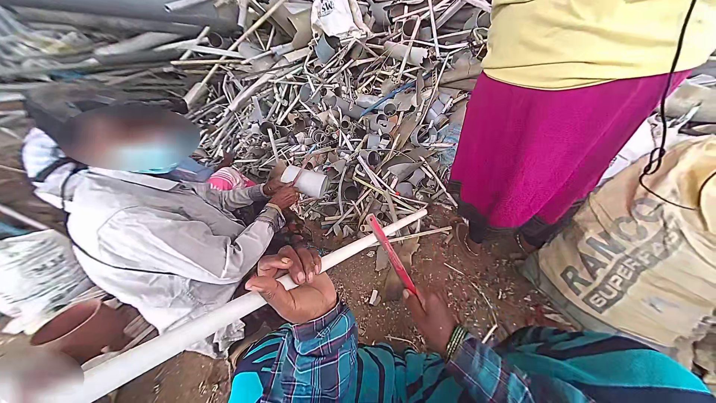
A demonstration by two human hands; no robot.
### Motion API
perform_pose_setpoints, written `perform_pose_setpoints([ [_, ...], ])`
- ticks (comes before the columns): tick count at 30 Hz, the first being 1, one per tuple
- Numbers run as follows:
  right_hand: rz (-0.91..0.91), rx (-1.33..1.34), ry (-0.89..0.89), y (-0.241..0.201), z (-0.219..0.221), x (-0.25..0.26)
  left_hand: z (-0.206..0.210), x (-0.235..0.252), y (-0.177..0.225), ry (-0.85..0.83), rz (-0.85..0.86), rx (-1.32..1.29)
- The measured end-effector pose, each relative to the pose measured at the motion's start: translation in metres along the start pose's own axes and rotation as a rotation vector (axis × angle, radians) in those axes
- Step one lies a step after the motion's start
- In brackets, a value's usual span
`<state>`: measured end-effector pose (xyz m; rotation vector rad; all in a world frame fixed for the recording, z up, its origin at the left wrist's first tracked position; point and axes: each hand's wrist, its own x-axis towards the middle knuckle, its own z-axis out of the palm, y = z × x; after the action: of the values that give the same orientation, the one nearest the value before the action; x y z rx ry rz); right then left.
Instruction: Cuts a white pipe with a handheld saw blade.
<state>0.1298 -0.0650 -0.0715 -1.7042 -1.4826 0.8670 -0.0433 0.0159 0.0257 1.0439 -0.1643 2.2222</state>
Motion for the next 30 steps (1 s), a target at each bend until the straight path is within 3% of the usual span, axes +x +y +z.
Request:
perform_pose_setpoints([
  [2, 0.024, -0.017, -0.020, 0.008, -0.005, 0.007, -0.007, 0.002, -0.001, -0.119, -0.009, -0.068],
  [6, 0.418, 0.154, 0.126, 0.045, -0.033, 0.045, 0.003, -0.003, 0.004, -0.136, -0.039, -0.059],
  [8, 0.505, 0.279, 0.201, 0.047, -0.037, 0.048, -0.005, -0.006, 0.000, -0.193, -0.096, -0.161],
  [10, 0.403, 0.275, 0.138, 0.029, -0.029, 0.033, -0.010, -0.006, -0.006, -0.244, -0.103, -0.194],
  [13, 0.051, 0.133, -0.044, 0.003, -0.006, -0.002, -0.012, -0.008, -0.014, -0.301, -0.055, -0.156],
  [15, -0.027, 0.049, -0.062, 0.001, -0.001, -0.007, -0.011, -0.009, -0.013, -0.343, -0.040, -0.114],
  [18, 0.205, 0.117, 0.016, 0.027, -0.017, 0.020, 0.006, -0.014, 0.001, -0.237, -0.061, -0.054],
  [21, 0.486, 0.238, 0.113, 0.053, -0.037, 0.046, -0.020, -0.017, -0.001, -0.278, -0.083, -0.153],
  [23, 0.418, 0.216, 0.096, 0.038, -0.034, 0.038, -0.024, -0.017, -0.007, -0.303, -0.062, -0.163],
  [27, -0.030, 0.079, -0.087, -0.006, -0.009, -0.010, -0.012, -0.018, -0.011, -0.426, -0.058, -0.119],
  [29, -0.104, 0.011, -0.036, -0.004, -0.009, -0.011, -0.009, -0.017, -0.008, -0.447, -0.069, -0.121],
  [30, -0.057, -0.013, -0.003, 0.003, -0.015, -0.004, -0.006, -0.017, -0.005, -0.451, -0.077, -0.132],
])
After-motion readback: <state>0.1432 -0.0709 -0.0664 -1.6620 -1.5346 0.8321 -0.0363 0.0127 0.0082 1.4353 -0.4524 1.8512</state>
